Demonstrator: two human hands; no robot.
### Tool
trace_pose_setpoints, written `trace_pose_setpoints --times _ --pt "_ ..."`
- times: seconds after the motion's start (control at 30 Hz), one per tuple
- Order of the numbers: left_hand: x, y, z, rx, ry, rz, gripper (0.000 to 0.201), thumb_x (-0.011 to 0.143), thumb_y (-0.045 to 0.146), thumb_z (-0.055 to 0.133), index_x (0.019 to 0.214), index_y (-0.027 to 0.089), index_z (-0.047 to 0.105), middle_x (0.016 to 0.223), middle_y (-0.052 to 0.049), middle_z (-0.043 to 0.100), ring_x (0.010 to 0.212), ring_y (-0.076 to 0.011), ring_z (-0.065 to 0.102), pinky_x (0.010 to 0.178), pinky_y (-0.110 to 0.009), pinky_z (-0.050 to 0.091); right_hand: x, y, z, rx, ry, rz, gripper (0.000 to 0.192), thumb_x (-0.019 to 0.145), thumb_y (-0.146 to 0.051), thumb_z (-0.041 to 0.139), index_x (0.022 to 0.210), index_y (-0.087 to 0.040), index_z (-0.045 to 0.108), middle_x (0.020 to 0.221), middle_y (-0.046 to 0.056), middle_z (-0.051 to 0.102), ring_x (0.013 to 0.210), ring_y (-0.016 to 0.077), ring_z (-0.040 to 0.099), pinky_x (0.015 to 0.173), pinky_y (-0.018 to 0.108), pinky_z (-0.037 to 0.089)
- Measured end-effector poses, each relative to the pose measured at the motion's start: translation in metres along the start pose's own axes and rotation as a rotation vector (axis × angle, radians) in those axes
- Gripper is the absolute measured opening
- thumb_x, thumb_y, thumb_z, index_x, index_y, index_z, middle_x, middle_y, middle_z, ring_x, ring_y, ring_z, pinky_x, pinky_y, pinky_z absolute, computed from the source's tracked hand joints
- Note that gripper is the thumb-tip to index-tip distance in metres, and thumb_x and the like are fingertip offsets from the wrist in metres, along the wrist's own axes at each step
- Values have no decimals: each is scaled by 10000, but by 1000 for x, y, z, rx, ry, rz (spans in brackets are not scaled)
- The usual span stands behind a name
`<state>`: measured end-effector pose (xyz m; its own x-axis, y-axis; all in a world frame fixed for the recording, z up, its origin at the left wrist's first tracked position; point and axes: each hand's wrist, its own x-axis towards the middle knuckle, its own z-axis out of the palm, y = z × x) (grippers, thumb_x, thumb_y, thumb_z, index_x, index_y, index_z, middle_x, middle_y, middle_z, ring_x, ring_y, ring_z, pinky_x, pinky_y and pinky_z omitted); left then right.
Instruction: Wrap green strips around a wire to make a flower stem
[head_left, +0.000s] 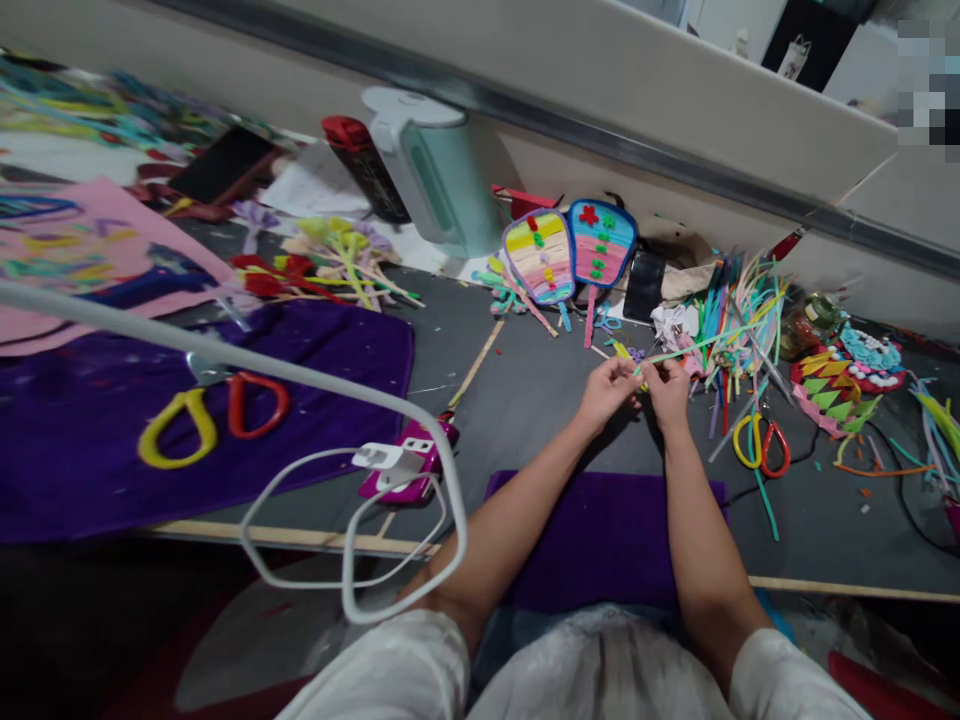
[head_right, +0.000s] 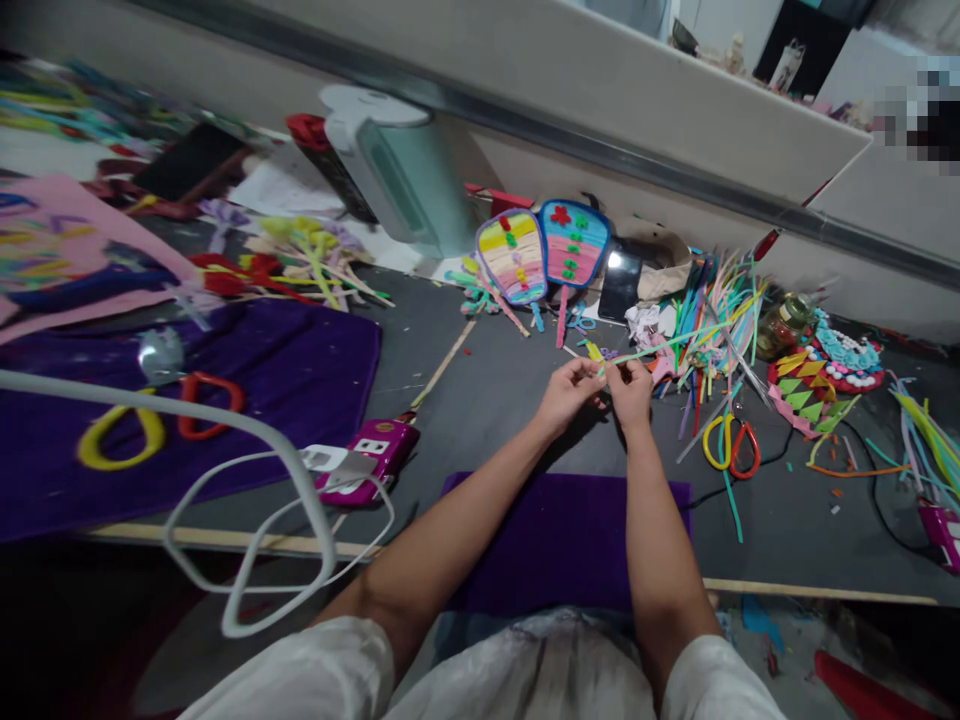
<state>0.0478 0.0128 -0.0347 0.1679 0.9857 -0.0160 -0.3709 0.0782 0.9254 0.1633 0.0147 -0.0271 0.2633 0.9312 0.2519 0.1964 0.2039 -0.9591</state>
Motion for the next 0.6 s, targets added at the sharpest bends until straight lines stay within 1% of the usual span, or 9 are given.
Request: trace_pose_setpoints --times 0.1,0.2,0.4,0.6 --pt "1 -2 0 99 61 68 365 635 388 762 772 136 537 608 49 535 406 -52 502 428 -212 508 0 -1 0 41 -25 28 215 718 -371 617 716 -157 624 659 -5 595 626 119 507 619 253 419" --pt "1 -2 0 120 72 98 342 651 390 745 749 134 539 617 41 552 401 -53 508 427 -215 509 -1 -3 1 116 -44 71 227 704 -385 636 718 -158 623 641 -19 581 600 106 479 604 244 409" --pt "-1 1 1 93 52 126 310 681 395 720 739 136 560 579 41 543 411 -63 506 455 -235 524 -1 -4 2 246 -66 133 230 687 -388 667 709 -163 623 609 -37 550 553 85 434 545 226 359" --pt "-3 4 3 34 26 110 329 675 413 734 726 134 568 558 39 531 429 -64 495 492 -257 543 -1 -6 2 273 -72 163 216 685 -373 677 706 -166 620 611 -33 559 557 86 455 551 228 370"
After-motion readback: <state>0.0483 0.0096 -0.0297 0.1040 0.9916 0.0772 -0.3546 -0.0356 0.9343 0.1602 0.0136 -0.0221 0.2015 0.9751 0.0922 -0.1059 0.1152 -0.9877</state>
